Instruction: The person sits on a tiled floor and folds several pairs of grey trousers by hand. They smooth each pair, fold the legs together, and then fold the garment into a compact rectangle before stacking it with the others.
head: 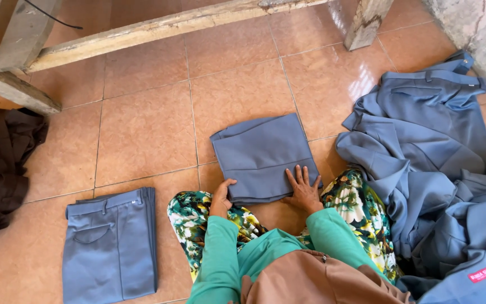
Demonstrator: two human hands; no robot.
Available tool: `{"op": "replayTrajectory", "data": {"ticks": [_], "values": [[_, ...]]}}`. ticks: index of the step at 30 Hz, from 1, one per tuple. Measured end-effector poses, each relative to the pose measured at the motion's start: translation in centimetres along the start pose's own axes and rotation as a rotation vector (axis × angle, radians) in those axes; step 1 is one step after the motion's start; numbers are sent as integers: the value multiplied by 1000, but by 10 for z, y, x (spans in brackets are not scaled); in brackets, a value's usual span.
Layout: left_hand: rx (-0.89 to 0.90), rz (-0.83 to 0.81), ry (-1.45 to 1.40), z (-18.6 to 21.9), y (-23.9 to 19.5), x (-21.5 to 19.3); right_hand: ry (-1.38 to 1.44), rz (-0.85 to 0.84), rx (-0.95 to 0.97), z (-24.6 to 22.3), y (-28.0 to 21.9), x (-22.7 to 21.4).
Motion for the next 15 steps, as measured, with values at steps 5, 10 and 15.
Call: {"op": "replayTrajectory", "data": {"ticks": [5, 10, 15], "values": [[-37, -39, -190, 3, -34, 31, 31, 10, -5, -1, 0, 1], [8, -159, -589, 13, -77, 47, 13, 39, -62, -19, 0, -1], [156, -314, -866, 77, -255, 140, 351, 67, -337, -60, -1, -6]]}}
Point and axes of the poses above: each hand's wrist, its own y-axis towards the middle knuckle, its own x-axis out of the palm, z = x × y, the point moved 7 cm from there along y, towards the middle knuckle, and after that the axes turned 13 degrees about -y, right-handed, at the moved point
